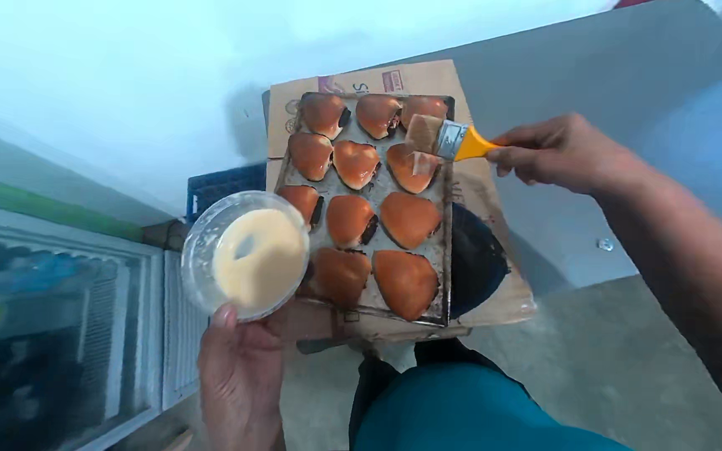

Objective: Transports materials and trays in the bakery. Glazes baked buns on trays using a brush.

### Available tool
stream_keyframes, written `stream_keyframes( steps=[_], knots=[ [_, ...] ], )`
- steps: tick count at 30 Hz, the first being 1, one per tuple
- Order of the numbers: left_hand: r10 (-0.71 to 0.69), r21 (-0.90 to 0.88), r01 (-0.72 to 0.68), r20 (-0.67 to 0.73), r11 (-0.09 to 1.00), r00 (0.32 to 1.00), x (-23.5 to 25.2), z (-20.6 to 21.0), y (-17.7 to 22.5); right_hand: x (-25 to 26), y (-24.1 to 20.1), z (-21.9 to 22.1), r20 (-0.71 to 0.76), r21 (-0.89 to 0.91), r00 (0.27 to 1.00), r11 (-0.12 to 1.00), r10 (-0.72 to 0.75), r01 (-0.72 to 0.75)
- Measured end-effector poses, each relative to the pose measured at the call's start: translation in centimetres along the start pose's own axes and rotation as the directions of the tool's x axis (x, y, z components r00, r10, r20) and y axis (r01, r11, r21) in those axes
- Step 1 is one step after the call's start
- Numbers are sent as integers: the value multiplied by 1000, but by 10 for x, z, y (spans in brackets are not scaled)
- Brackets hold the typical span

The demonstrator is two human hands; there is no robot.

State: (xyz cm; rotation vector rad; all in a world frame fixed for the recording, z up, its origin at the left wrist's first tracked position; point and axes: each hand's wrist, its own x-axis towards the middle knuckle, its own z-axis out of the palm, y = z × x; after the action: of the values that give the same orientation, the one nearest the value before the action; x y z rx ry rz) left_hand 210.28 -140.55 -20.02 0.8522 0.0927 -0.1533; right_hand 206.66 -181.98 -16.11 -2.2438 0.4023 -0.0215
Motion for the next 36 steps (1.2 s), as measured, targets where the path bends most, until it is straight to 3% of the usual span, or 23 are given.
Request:
stream_keyframes(
  steps=[2,3,5,7,9,11,15,18,21,25,28,32,36],
  knots=[
    [8,18,-8,-19,1000,1000,-4,-20,15,-10,-13,8,41,135,999,990,30,-35],
    [15,18,-15,-24,1000,1000,-6,-29,22,-19,-16,11,55,113,998,993,10,-16],
    [25,0,-26,-39,1000,999,-12,-45,33,-46,-17,17,48,-146,995,985,-90,96],
    [42,-1,-42,-58,999,997,-20,-54,39,-77,-11,17,113,-381,976,899,-185,214],
    [46,-8,-47,-77,999,996,-27,-61,41,-100,-3,14,157,-456,955,839,-251,295],
    [54,-29,-57,-95,998,994,-33,-65,37,-105,-9,10,113,-442,959,852,-258,281],
    [56,-48,-60,-91,997,994,-44,-63,31,-81,-21,37,39,-400,976,891,-216,213],
    [61,-61,-65,-60,996,996,-52,-60,29,-56,-38,65,80,-336,950,889,-303,312],
    [78,-26,-81,-105,996,991,-60,-56,30,-32,-51,93,190,-450,919,801,-346,395],
    [81,-63,-87,-91,994,993,-60,-72,42,-53,-58,71,353,-484,854,706,-383,517],
    [84,-37,-89,-111,995,990,-46,-91,52,-58,-82,58,311,-469,851,710,-423,525],
    [53,-39,-57,-84,998,995,-6,-105,69,-5,-118,120,182,-537,899,725,-399,431],
    [15,-26,-15,-7,1000,1000,50,-124,99,27,-129,181,231,-616,921,686,-312,387]
  ],
)
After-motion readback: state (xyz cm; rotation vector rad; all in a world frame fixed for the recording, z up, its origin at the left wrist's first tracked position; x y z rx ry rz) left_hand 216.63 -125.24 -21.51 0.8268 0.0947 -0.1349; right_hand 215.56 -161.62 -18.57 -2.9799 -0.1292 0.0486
